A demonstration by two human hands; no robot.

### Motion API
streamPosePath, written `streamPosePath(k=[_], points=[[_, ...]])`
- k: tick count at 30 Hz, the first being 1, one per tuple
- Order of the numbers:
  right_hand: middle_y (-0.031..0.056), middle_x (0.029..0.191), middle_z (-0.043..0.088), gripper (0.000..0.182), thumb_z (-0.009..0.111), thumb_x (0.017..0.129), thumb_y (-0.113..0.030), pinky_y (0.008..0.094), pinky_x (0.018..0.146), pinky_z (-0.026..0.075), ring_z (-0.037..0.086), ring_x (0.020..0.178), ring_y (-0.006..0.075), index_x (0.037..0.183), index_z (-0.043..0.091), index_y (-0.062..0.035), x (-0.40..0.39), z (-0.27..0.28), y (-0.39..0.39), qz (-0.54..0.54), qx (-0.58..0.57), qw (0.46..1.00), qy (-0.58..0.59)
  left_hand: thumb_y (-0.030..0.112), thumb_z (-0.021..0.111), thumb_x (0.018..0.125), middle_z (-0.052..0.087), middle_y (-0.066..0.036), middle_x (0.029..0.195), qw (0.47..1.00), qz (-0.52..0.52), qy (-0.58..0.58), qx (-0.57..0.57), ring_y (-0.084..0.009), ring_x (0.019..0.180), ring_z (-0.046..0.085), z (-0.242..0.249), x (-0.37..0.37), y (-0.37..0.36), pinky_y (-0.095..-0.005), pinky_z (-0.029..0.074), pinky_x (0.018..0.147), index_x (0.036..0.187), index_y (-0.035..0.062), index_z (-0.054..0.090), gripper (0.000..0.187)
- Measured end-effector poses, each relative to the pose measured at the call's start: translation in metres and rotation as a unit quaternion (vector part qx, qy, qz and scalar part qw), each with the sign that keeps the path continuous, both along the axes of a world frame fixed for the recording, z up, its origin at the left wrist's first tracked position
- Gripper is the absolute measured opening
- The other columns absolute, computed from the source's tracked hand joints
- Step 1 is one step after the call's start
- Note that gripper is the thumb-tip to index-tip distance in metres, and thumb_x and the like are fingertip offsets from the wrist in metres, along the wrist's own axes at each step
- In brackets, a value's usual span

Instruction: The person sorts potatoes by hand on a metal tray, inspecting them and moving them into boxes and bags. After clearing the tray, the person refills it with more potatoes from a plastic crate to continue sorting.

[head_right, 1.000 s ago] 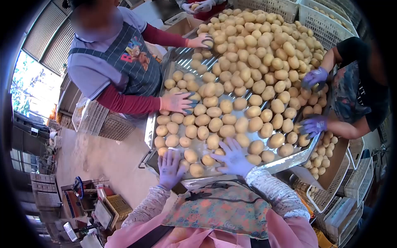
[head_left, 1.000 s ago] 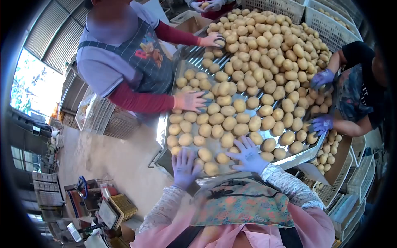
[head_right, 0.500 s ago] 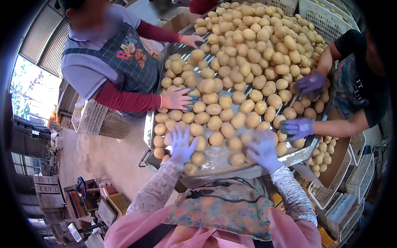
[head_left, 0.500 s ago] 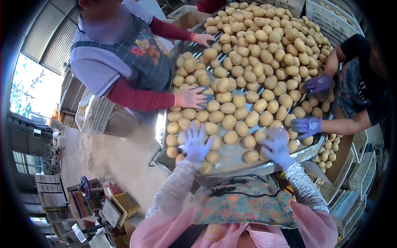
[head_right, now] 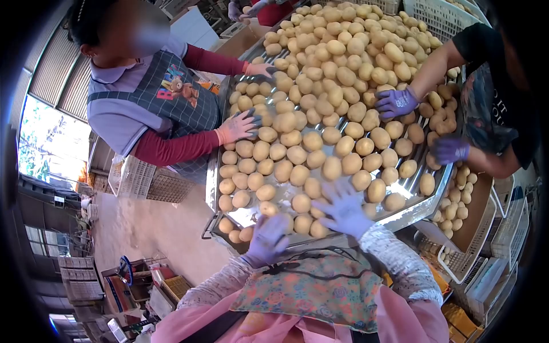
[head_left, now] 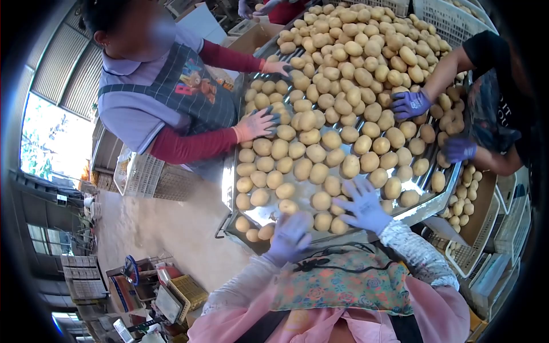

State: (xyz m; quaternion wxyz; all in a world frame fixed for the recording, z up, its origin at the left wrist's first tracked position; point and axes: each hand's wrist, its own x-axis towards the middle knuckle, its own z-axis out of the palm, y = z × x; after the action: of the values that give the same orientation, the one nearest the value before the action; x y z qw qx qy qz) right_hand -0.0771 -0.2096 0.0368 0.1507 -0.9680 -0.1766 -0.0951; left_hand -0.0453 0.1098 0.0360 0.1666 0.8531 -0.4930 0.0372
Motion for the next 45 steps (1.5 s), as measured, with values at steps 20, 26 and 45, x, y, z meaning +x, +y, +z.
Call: streamPosePath(k=[20, 26, 45], points=[[0.0165, 0.150, 0.049, 0.061, 0.069, 0.093, -0.024, 0.0456, 0.114, 0.040, 0.048, 0.138, 0.0378, 0.149, 0.049, -0.0123, -0.050, 0.014, -0.013, -0.139, 0.361, 0.913, 0.129, 0.048, 0.067, 0.091, 0.065, -0.022, 0.123, 0.949, 0.262, 0.156, -0.086, -0.0392, 0.116, 0.063, -0.021, 0.154, -0.125, -0.0478, 0.049, 0.100, 0.133, 0.0069, 0.055, 0.061], [0.0083, 0.121, 0.064, 0.057, 0.066, 0.096, -0.021, 0.0339, 0.089, 0.053, 0.064, 0.107, 0.0224, 0.145, 0.041, -0.0069, -0.049, 0.008, -0.014, -0.221, 0.836, 0.486, 0.126, 0.028, 0.069, 0.090, 0.066, -0.020, 0.106, 0.951, -0.004, 0.222, -0.214, -0.0370, 0.095, 0.065, 0.064, 0.030, -0.186, -0.0442, 0.054, 0.083, 0.121, 0.0064, 0.061, 0.039], [0.0130, 0.133, 0.061, 0.054, 0.066, 0.095, -0.008, 0.0355, 0.106, 0.047, 0.060, 0.122, 0.0227, 0.146, 0.051, -0.0017, -0.124, -0.003, -0.087, -0.356, 0.437, 0.825, 0.034, 0.024, 0.074, 0.079, 0.058, -0.016, 0.103, 0.984, 0.108, 0.048, 0.134, -0.0351, 0.099, 0.060, 0.004, 0.097, -0.202, -0.0478, 0.046, 0.077, 0.122, 0.0094, 0.057, 0.048]])
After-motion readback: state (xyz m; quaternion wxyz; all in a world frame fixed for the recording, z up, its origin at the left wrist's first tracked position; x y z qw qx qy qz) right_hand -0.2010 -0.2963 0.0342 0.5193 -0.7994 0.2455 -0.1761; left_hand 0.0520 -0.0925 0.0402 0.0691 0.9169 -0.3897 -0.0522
